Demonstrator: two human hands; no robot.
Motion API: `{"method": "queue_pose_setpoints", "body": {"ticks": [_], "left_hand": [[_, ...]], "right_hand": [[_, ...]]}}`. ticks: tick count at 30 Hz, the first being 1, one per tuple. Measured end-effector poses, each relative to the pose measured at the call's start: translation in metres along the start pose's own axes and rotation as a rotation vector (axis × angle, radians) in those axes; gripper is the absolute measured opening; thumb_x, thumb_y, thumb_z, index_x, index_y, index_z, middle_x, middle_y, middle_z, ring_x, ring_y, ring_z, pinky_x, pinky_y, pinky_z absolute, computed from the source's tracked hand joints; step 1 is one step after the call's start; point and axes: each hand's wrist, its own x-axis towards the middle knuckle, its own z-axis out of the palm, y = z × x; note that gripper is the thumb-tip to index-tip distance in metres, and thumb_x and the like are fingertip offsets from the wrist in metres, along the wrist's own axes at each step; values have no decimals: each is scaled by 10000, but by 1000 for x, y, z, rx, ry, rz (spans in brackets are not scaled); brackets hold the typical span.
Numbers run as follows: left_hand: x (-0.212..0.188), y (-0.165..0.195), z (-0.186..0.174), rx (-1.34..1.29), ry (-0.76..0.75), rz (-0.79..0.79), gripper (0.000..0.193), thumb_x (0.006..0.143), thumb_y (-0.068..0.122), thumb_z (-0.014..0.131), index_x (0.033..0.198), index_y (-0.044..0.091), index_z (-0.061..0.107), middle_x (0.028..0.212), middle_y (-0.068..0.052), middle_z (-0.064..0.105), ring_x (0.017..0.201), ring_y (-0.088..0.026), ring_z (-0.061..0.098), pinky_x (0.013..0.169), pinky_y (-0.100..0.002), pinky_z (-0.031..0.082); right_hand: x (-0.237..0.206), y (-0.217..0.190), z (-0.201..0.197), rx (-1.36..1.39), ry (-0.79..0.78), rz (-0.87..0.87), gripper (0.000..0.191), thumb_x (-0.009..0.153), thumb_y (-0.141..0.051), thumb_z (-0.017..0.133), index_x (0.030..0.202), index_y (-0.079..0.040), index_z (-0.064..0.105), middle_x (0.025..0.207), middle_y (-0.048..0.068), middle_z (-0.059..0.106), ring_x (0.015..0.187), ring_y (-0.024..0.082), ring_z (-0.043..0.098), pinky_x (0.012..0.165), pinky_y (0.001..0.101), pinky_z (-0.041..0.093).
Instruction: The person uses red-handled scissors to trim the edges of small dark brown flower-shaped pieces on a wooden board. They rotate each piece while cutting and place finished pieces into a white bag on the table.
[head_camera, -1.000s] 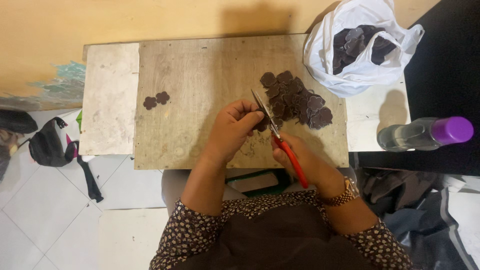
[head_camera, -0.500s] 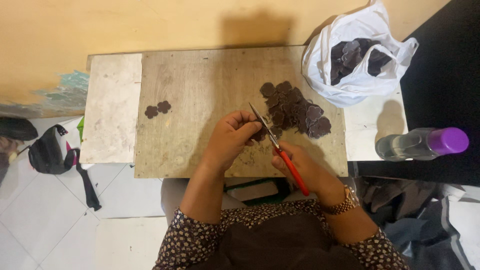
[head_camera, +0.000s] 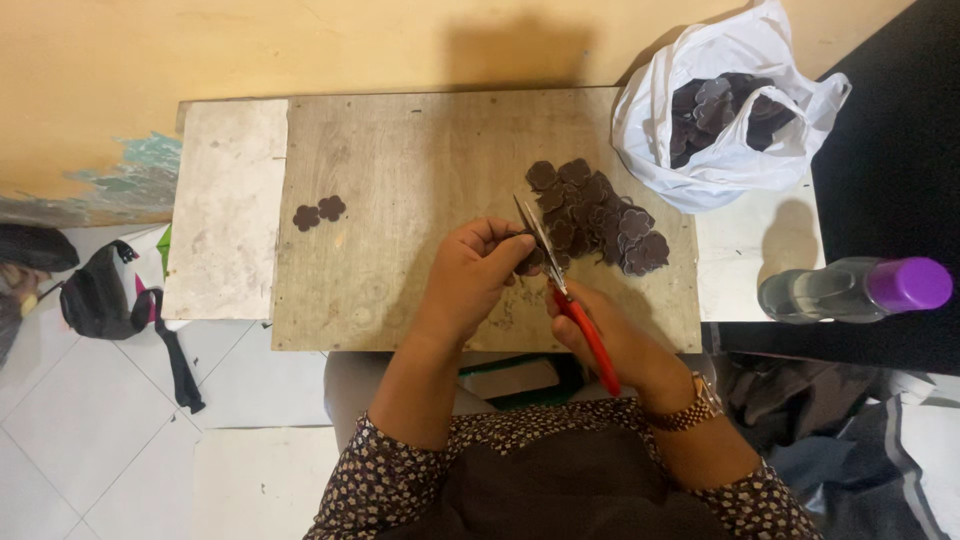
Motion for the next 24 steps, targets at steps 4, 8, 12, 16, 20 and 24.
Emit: {"method": "queue_pose_setpoints", "body": {"ticks": [4,8,12,16,20,24], "left_hand": [[12,-2,1,-2,7,-7,133,962,138,677,1022,20,686,863,-43,747,735,-92,694,625,-219,497],[20,-7,-1,-15,23,-10,125,960,129,676,1017,18,685,863,-45,746,734,-93,696,621,-216,501],[20,-9,-2,-43,28,-1,119,964,121,675,1014,12,679,860,-51,744,732,-99,694,622,-217,503],[22,-8,0,-64,32,-14,112,966,112,666,1016,12,675,871,-58,742,747,-104,698,642,-220,522],[28,-11,4,-124,6,-8,115,970,105,660,1016,0,670,893,-68,736,760,-115,700,682,-239,558],[28,-13,7,-108,12,-19,120,977,105,658,1023,-5,663,894,-76,733,762,-117,697,666,-234,529]], "right_hand": [[8,5,-4,25,22,20,547,977,-625,507,956,-80,550,757,-9,498,687,106,471,604,281,443],[16,16,-2,52,41,39,517,983,-598,499,966,-83,553,740,-11,493,667,106,464,594,281,437],[16,19,2,7,75,-26,501,1018,-577,487,965,-84,560,747,-18,510,680,101,482,616,272,451],[18,21,-1,17,68,-9,500,1021,-572,485,951,-82,564,740,-19,511,677,103,479,610,274,449],[19,27,-5,49,64,37,507,1007,-578,487,944,-81,564,730,-24,497,667,99,468,593,273,441],[16,30,-7,90,66,121,512,985,-579,500,935,-73,567,700,-24,462,623,102,430,551,276,406]]}}
